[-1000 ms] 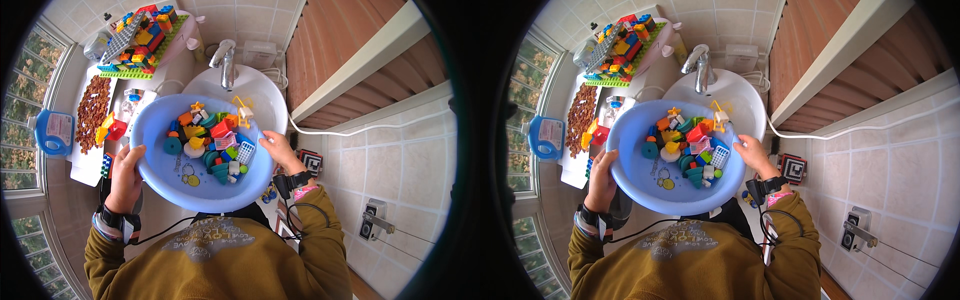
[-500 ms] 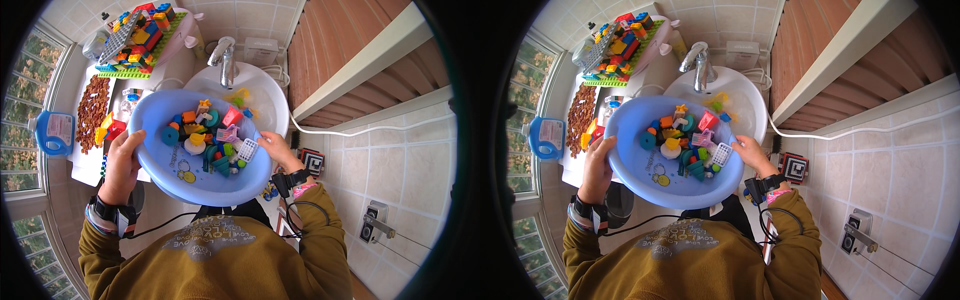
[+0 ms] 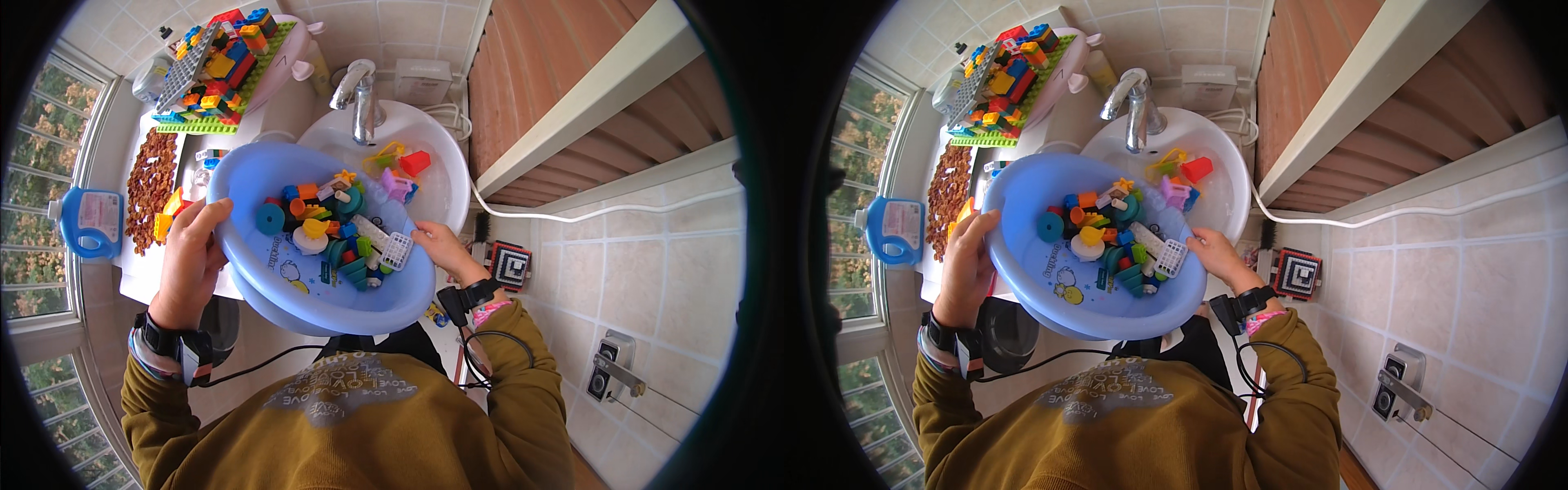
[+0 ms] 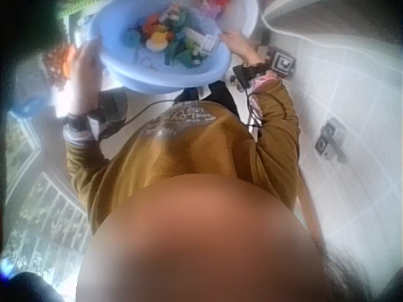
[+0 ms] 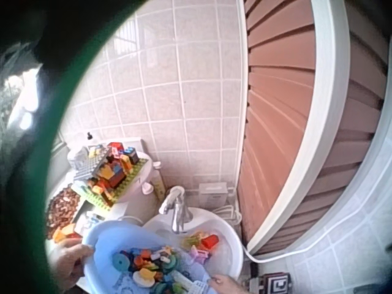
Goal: The person picks individual Lego bricks from a blue basin and places them onto a partially built Lego structure on a countertop. They repeatedly reach into the basin, select pieces, and attach them to the structure. At the end, they pour the remaining bricks from the basin into a sink.
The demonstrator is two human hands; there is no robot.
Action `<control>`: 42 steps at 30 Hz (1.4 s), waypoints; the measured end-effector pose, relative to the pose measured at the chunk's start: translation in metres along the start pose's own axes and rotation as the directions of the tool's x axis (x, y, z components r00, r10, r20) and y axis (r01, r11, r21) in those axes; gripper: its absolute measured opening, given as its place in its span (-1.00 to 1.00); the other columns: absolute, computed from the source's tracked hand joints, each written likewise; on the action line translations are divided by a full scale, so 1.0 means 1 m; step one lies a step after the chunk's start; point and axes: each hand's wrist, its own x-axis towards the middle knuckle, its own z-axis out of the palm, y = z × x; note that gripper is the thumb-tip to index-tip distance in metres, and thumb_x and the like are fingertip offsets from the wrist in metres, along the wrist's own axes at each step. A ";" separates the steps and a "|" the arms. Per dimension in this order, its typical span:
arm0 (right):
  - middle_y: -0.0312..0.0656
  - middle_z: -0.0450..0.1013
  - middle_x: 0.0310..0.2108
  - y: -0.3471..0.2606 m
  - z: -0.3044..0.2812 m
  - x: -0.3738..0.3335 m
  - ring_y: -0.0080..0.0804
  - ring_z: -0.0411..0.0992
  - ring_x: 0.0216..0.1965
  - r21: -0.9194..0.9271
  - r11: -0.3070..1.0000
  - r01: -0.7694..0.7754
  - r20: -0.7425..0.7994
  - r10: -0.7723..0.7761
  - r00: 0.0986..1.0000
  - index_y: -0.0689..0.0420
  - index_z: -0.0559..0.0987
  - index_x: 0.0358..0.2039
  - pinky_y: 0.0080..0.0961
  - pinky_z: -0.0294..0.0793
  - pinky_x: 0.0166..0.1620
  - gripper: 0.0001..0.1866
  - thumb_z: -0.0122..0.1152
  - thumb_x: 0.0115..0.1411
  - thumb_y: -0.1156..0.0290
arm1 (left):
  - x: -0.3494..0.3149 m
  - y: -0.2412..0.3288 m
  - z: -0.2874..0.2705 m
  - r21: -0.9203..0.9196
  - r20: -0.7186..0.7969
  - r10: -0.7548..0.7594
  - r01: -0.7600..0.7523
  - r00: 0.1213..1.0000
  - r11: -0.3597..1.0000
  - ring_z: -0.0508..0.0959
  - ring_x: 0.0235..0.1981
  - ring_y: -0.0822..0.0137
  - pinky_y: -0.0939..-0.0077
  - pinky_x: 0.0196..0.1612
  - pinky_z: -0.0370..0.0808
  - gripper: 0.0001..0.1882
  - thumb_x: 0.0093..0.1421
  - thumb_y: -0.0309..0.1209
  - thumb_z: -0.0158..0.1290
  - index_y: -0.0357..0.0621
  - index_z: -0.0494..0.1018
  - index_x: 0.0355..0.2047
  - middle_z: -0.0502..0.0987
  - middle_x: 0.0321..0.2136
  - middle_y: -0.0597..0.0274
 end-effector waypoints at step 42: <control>0.29 0.53 -0.17 0.002 0.042 0.009 0.15 0.56 -0.11 -0.406 0.910 0.086 0.018 -0.087 0.996 0.42 0.45 0.03 -0.16 0.53 -0.05 -0.29 0.18 0.28 -0.09 | -0.024 0.039 0.047 0.048 -0.051 0.210 -0.208 0.976 0.977 0.43 -0.50 0.65 0.83 -0.52 0.32 -0.47 0.30 -0.43 0.08 -0.40 0.30 0.24 0.55 -0.26 0.23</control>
